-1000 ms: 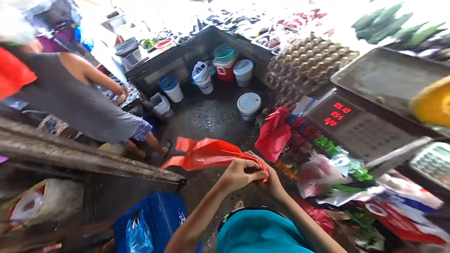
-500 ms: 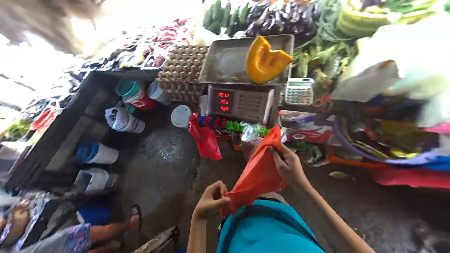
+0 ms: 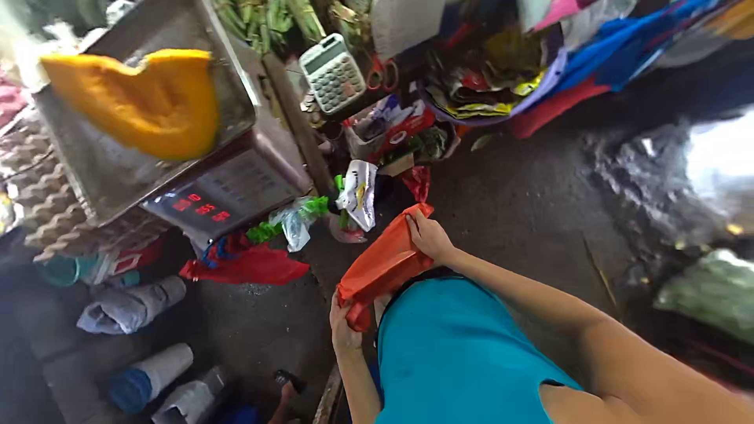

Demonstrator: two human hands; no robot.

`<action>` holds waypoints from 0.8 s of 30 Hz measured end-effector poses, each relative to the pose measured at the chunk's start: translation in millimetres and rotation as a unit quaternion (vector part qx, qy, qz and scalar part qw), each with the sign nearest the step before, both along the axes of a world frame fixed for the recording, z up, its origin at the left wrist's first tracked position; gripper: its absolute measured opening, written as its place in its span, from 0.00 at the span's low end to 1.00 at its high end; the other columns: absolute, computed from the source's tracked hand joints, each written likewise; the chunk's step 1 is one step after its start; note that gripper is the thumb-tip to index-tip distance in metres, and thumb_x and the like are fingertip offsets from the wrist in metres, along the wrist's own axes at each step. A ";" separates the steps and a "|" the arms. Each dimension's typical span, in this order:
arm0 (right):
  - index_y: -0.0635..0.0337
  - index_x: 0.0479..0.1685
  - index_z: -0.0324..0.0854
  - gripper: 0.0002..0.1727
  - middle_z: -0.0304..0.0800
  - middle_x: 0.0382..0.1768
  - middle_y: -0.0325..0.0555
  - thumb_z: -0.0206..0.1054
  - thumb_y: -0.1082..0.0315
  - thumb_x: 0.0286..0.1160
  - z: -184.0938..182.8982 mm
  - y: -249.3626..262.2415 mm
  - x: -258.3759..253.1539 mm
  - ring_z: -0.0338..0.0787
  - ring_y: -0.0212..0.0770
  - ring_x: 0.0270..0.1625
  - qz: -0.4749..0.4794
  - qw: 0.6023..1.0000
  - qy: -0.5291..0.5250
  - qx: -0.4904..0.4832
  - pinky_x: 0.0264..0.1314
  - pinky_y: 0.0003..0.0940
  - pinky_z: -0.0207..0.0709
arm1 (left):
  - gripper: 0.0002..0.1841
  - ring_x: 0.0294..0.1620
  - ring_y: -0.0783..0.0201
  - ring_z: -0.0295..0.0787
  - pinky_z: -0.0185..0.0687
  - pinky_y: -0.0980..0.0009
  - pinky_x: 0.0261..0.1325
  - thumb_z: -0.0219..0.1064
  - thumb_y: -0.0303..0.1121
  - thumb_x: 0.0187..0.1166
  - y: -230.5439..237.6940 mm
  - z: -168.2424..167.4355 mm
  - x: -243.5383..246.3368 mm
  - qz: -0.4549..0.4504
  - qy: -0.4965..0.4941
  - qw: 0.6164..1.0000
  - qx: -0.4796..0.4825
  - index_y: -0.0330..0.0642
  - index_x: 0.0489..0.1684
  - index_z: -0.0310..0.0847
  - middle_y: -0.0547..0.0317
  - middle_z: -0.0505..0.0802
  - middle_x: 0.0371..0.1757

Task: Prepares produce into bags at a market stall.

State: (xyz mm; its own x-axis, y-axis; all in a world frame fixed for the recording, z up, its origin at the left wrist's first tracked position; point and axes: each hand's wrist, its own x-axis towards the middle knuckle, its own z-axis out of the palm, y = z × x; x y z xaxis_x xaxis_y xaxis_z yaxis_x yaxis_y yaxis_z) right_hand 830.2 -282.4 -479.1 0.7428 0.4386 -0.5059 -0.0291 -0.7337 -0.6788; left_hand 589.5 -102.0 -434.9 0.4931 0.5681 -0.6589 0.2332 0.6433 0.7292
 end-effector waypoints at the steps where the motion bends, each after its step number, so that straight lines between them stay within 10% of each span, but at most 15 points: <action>1: 0.62 0.73 0.73 0.28 0.91 0.49 0.66 0.39 0.50 0.96 -15.0 -10.8 -4.2 0.91 0.65 0.59 0.002 0.999 0.036 -0.015 0.63 0.64 0.80 | 0.25 0.54 0.67 0.92 0.92 0.65 0.52 0.51 0.34 0.88 2.2 -8.8 -1.4 0.020 -0.029 0.999 -0.020 0.46 0.85 0.59 0.58 0.90 0.62; 4: 0.59 0.80 0.70 0.30 0.89 0.58 0.67 0.38 0.50 0.96 -53.7 -38.0 -18.4 0.89 0.67 0.64 0.017 0.991 0.120 -0.050 0.67 0.66 0.78 | 0.26 0.59 0.49 0.91 0.89 0.47 0.60 0.51 0.52 0.91 0.1 -28.0 16.0 0.065 -0.033 0.987 -0.141 0.42 0.75 0.68 0.45 0.90 0.61; 9: 0.57 0.77 0.78 0.27 0.90 0.57 0.68 0.44 0.51 0.95 -117.3 -69.5 -32.4 0.88 0.70 0.63 0.016 0.978 0.196 -0.073 0.66 0.73 0.76 | 0.12 0.46 0.63 0.91 0.90 0.63 0.52 0.49 0.21 0.85 -0.4 -87.7 43.8 -0.136 0.168 0.968 -0.129 0.36 0.62 0.70 0.53 0.91 0.48; 14: 0.60 0.69 0.81 0.28 0.90 0.57 0.70 0.46 0.48 0.94 -222.0 -95.4 -29.3 0.88 0.72 0.62 -0.140 0.947 0.244 -0.154 0.63 0.77 0.76 | 0.21 0.68 0.53 0.85 0.80 0.55 0.72 0.54 0.26 0.88 9.2 -192.5 49.6 -0.399 0.290 0.863 0.111 0.27 0.77 0.71 0.35 0.86 0.68; 20: 0.67 0.76 0.76 0.27 0.78 0.75 0.70 0.63 0.59 0.83 -379.5 -91.0 -9.1 0.81 0.72 0.73 -0.167 0.926 0.279 -0.191 0.69 0.76 0.74 | 0.28 0.72 0.46 0.82 0.76 0.49 0.77 0.52 0.43 0.93 -21.8 -307.2 9.2 -0.495 0.364 0.784 0.093 0.28 0.82 0.65 0.31 0.83 0.72; 24: 0.65 0.86 0.66 0.44 0.69 0.83 0.66 0.77 0.71 0.61 -483.5 -66.3 16.8 0.68 0.74 0.83 -0.133 0.937 0.245 -0.211 0.75 0.80 0.63 | 0.59 0.73 0.43 0.83 0.86 0.42 0.65 0.73 0.71 0.62 -42.6 -342.2 -4.6 -0.766 0.311 0.536 0.173 0.39 0.91 0.56 0.37 0.72 0.85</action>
